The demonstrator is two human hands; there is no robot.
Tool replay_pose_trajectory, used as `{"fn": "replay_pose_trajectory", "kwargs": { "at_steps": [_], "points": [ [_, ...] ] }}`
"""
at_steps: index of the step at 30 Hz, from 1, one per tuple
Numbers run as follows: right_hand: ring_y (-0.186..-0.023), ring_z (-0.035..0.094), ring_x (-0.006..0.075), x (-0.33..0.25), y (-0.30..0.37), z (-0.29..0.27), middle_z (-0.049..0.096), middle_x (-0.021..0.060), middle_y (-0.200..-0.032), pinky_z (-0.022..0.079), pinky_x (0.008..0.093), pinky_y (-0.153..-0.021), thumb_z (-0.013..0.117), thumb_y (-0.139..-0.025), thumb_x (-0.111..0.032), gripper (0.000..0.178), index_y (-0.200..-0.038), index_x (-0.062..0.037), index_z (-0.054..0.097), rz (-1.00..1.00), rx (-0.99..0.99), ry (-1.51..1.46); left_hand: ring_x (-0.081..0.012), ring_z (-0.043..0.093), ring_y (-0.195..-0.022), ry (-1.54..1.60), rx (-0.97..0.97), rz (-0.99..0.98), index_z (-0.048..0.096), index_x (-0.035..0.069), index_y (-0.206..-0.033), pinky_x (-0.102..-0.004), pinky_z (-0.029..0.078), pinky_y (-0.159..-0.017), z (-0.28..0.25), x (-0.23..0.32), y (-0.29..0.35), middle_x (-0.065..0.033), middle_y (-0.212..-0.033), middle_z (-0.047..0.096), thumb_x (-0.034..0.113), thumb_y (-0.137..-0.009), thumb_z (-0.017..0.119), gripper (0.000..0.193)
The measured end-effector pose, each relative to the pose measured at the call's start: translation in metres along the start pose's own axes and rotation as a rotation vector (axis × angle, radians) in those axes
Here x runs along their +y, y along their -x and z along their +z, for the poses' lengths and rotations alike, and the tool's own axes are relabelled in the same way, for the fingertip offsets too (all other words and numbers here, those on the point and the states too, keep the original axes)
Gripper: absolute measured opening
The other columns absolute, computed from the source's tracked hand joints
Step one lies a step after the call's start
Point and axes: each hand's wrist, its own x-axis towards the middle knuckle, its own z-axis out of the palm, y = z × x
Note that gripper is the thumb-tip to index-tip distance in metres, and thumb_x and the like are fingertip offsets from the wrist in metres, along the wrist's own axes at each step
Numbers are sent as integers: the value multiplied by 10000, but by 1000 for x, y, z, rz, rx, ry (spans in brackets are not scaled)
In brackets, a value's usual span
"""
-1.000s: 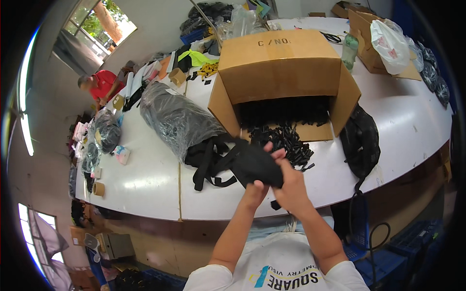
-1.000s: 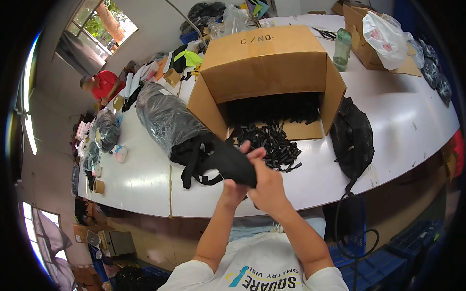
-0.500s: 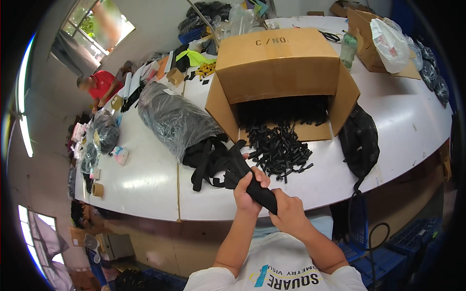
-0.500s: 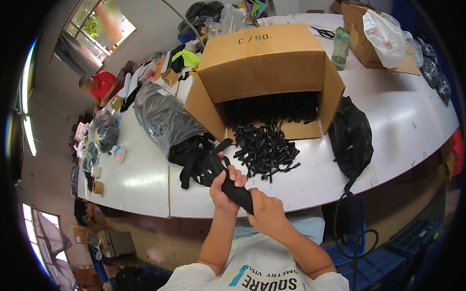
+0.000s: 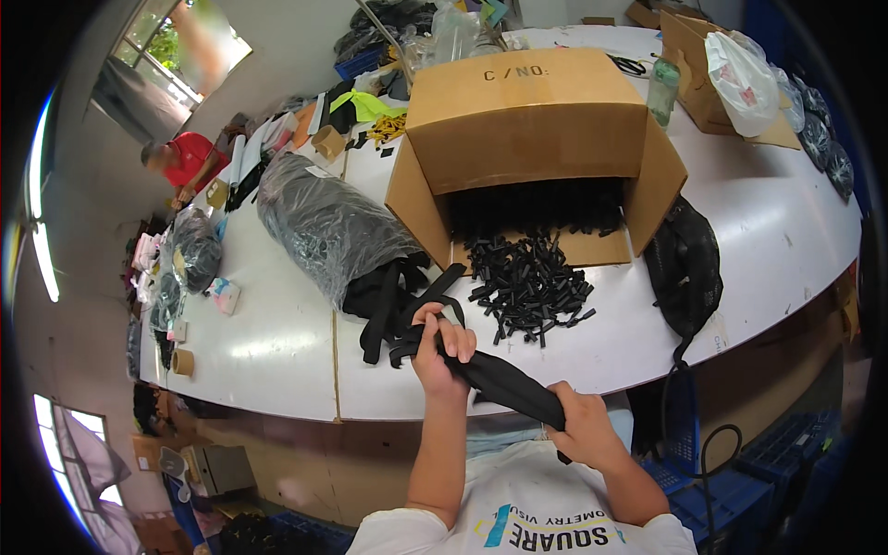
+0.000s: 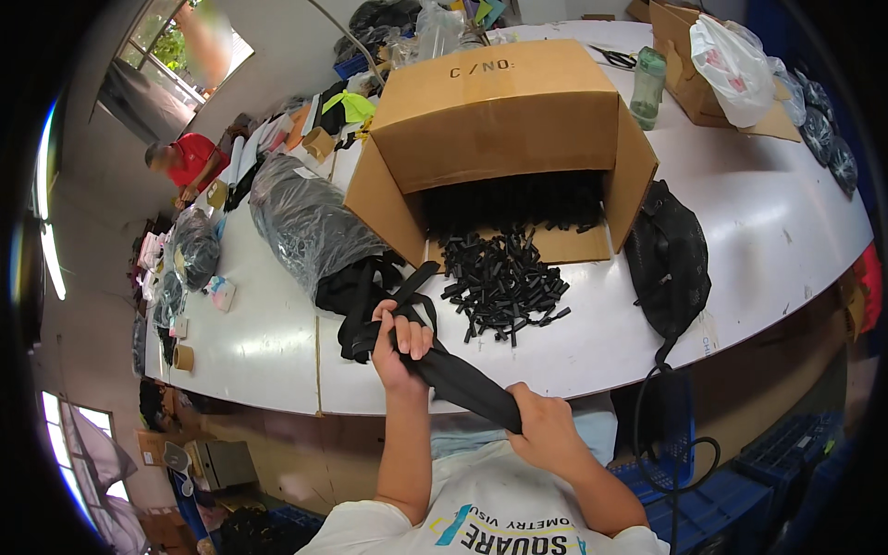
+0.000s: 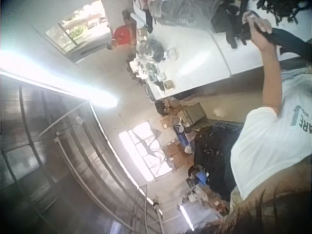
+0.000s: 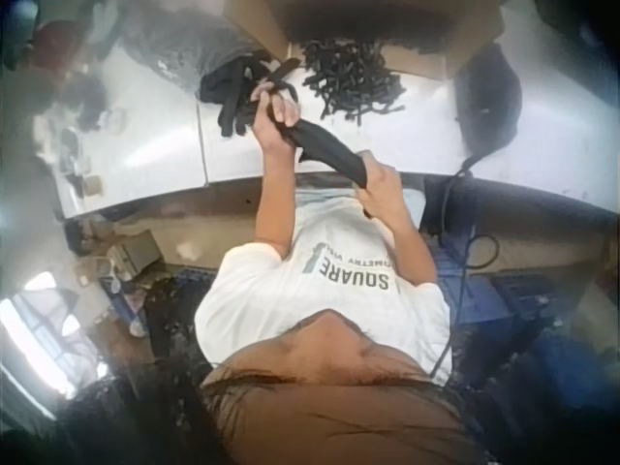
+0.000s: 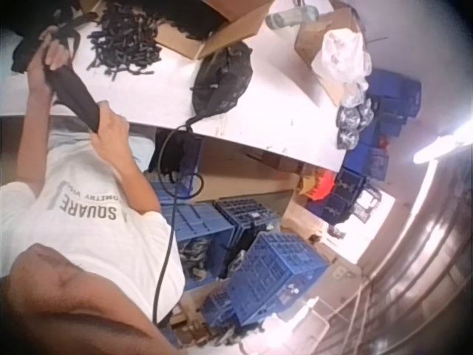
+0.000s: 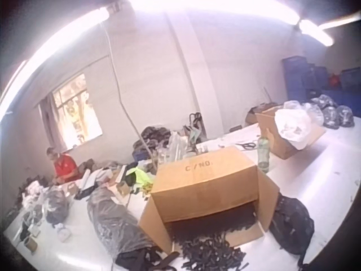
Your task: The person repeatedly picks small black plastic clips from a cardboard box and attaches them to the ends of black fabric straps. The person handles the straps and clips by hand, folding and aligning the strap ends before inserting the clips. The assembled straps are placed on the table.
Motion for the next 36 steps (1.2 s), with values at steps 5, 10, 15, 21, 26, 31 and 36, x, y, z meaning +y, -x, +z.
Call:
{"fn": "replay_pose_trajectory", "kwargs": {
  "at_steps": [5,10,15,21,26,31,36],
  "points": [
    [-635,613,324,15,8,-9,592,182,-699,454,368,-587,626,-648,-16,361,-989,15,511,38,77,-291,-127,420,-490,-190,323,75,466,64,-1072,-269,389,-499,16,8,-5,-22,-578,410,188,-1004,367,172],
    [-485,460,95,29,12,-12,518,36,-621,367,246,-455,564,-656,56,284,-938,21,542,275,184,-933,-74,303,-391,-241,177,37,489,71,-1067,-228,285,-395,-7,15,-7,9,-534,357,194,-1007,365,184],
    [-391,385,141,20,5,-11,433,93,-560,319,256,-377,474,-666,70,305,-970,67,490,71,408,-1458,-63,256,-357,-176,164,-45,501,67,-1045,-220,238,-368,-3,5,0,12,-518,344,189,-1009,350,198],
    [-470,476,143,27,-16,23,581,132,-719,366,248,-407,556,-736,-11,230,-962,24,526,125,398,-1257,-67,265,-356,-104,44,-223,482,62,-1023,-217,240,-363,34,-17,24,8,-495,342,191,-1002,355,183],
    [-948,553,110,21,-7,51,594,69,-1078,457,270,-820,619,-775,41,383,-1142,13,516,165,286,-1123,-57,479,-498,-398,5,-33,517,23,-1018,-189,380,-415,31,-30,27,-34,-783,558,253,-942,518,242],
    [-919,589,129,-4,-19,50,611,82,-1031,487,282,-803,660,-742,58,415,-1132,34,520,14,354,-989,-85,559,-703,-230,-31,-126,471,35,-1148,-217,479,-606,24,-31,32,-47,-898,571,211,-903,567,316],
    [-754,610,144,-5,-19,39,621,73,-934,515,286,-641,683,-711,54,446,-1126,18,523,214,411,-1098,-143,584,-813,-122,25,-211,382,101,-1255,-295,495,-788,32,-33,35,-49,-930,577,141,-898,553,397]
  ]
}}
